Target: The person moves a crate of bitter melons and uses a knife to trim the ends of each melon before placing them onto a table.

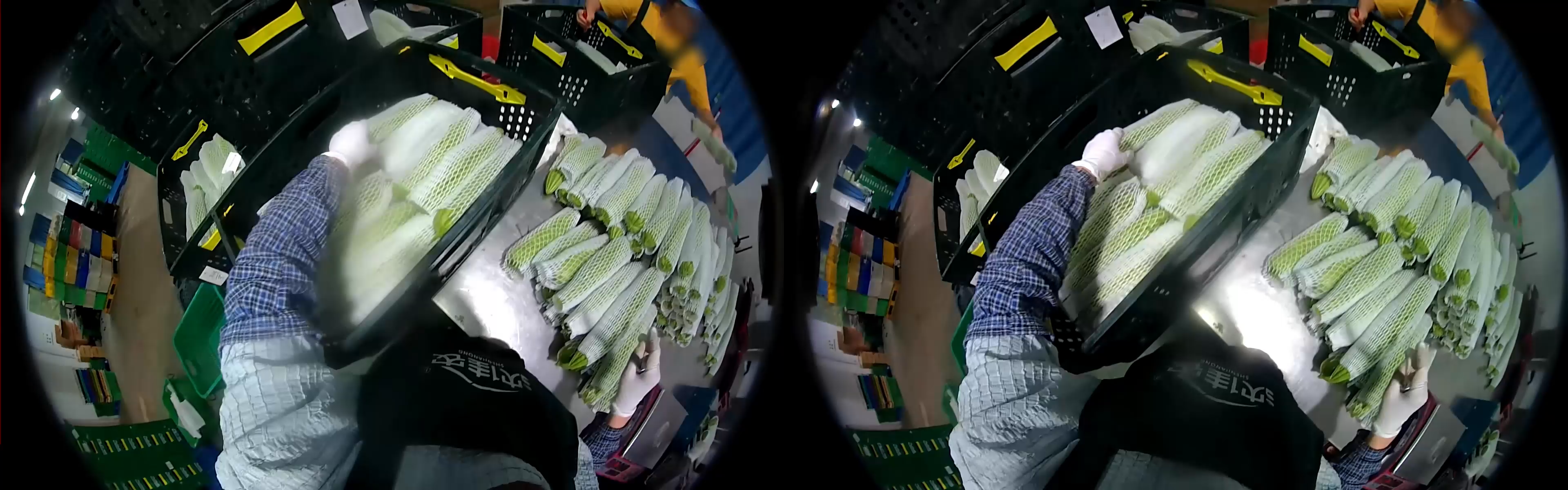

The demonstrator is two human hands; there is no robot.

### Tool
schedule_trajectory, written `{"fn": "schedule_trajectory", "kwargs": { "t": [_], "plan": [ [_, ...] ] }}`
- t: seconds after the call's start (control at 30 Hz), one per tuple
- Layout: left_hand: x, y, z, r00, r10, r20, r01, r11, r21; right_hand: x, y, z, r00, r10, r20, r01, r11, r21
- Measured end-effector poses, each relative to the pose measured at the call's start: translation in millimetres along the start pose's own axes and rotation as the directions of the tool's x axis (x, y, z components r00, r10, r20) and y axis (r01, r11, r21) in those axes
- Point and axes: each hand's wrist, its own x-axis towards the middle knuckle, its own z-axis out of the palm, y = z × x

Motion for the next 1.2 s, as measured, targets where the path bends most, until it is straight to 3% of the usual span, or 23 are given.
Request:
{"fn": "schedule_trajectory", "kwargs": {
  "t": [0.03, 0.17, 0.23, 0.27, 0.3, 0.37, 0.4, 0.5, 0.63, 0.67, 0.7, 0.73, 0.77, 0.8, 0.87, 0.9, 0.97, 1.0, 1.03, 1.1, 1.17, 1.2],
  "plan": [
    [13.4, -4.6, 14.5, 1.0, -0.011, -0.024, 0.012, 0.999, 0.051, 2.2, -19.6, -1.7, 0.998, -0.014, 0.063, 0.021, 0.992, -0.121],
    [51.7, -14.7, 70.3, 0.99, -0.019, -0.137, 0.076, 0.9, 0.429, 4.3, -23.9, 8.7, 0.988, -0.155, 0.014, 0.155, 0.964, -0.215],
    [68.9, -19.6, 88.2, 0.986, -0.031, -0.163, 0.118, 0.823, 0.556, 1.6, -28.6, 4.8, 1.0, -0.011, 0.012, 0.013, 0.978, -0.207],
    [83.1, -25.4, 106.7, 0.966, -0.076, -0.248, 0.208, 0.797, 0.567, 0.5, -25.9, 5.0, 1.0, 0.004, 0.002, -0.004, 0.977, -0.215],
    [76.3, -16.4, 95.4, 0.982, -0.002, -0.188, 0.128, 0.74, 0.66, -0.9, -22.3, 5.4, 1.0, 0.019, -0.007, -0.02, 0.975, -0.222],
    [82.9, -9.6, 92.2, 0.985, -0.069, -0.16, 0.156, 0.757, 0.634, -3.6, -19.9, 4.0, 0.996, 0.089, 0.001, -0.087, 0.974, -0.208],
    [95.1, -15.4, 99.1, 0.98, -0.094, -0.174, 0.181, 0.782, 0.597, -3.0, -18.6, 7.0, 0.999, 0.043, -0.002, -0.042, 0.977, -0.21],
    [88.9, 12.3, 56.7, 0.975, -0.215, 0.048, 0.162, 0.847, 0.507, -2.5, -13.5, 16.9, 0.999, -0.039, -0.018, 0.034, 0.972, -0.235],
    [89.9, 18.2, 23.9, 0.962, -0.196, 0.188, 0.071, 0.85, 0.522, 5.0, -19.5, 28.1, 1.0, -0.017, -0.009, 0.015, 0.976, -0.217],
    [86.7, 11.7, 12.4, 0.974, -0.137, 0.178, 0.078, 0.95, 0.301, 5.3, -20.0, 29.4, 1.0, 0.008, -0.002, -0.008, 0.981, -0.194],
    [98.4, 1.0, 6.6, 0.955, -0.133, 0.266, 0.094, 0.984, 0.152, 4.1, -19.8, 29.3, 0.999, 0.031, 0.007, -0.03, 0.985, -0.172],
    [97.3, -5.9, 0.7, 0.932, -0.187, 0.31, 0.206, 0.978, -0.027, 4.5, -15.6, 32.3, 1.0, 0.004, -0.002, -0.004, 0.985, -0.175],
    [95.5, -13.6, -6.8, 0.904, -0.229, 0.36, 0.315, 0.927, -0.201, 2.8, -16.0, 30.3, 1.0, 0.0, 0.013, 0.002, 0.985, -0.17],
    [105.5, -53.8, -3.0, 0.853, -0.049, 0.52, 0.312, 0.846, -0.432, 5.0, -26.4, 30.4, 1.0, -0.006, 0.023, 0.01, 0.986, -0.164],
    [66.7, -72.9, -24.8, 0.894, 0.196, 0.402, 0.21, 0.61, -0.764, 1.9, -21.5, 29.9, 0.999, -0.018, 0.032, 0.023, 0.983, -0.18],
    [36.3, -56.9, -53.8, 0.87, 0.077, 0.487, 0.427, 0.375, -0.823, 0.3, -19.2, 29.4, 0.999, -0.023, 0.036, 0.03, 0.982, -0.189],
    [-15.2, -33.4, -69.6, 0.965, 0.033, 0.26, 0.26, 0.007, -0.966, 1.1, -21.6, 31.7, 0.998, -0.033, 0.057, 0.042, 0.986, -0.159],
    [-22.4, -45.1, -72.9, 0.969, 0.155, 0.193, 0.197, -0.015, -0.98, 3.9, -24.9, 36.2, 0.996, -0.07, 0.064, 0.077, 0.989, -0.128],
    [-43.7, -26.8, -90.2, 0.95, 0.282, 0.135, 0.175, -0.119, -0.977, 7.3, -29.4, 41.2, 0.991, -0.112, 0.072, 0.119, 0.988, -0.097],
    [-79.2, 2.7, -117.7, 0.93, 0.367, 0.021, 0.127, -0.266, -0.956, 17.9, -42.1, 51.9, 0.98, -0.175, 0.099, 0.176, 0.984, 0.0],
    [-93.3, 11.6, -124.8, 0.932, 0.361, -0.031, -0.005, -0.071, -0.997, 37.9, -70.2, 66.7, 0.947, -0.297, 0.125, 0.295, 0.955, 0.032],
    [-108.5, 25.8, -130.6, 0.932, 0.363, -0.022, 0.01, -0.086, -0.996, 49.5, -91.9, 72.5, 0.916, -0.373, 0.145, 0.369, 0.928, 0.053]
  ]
}}
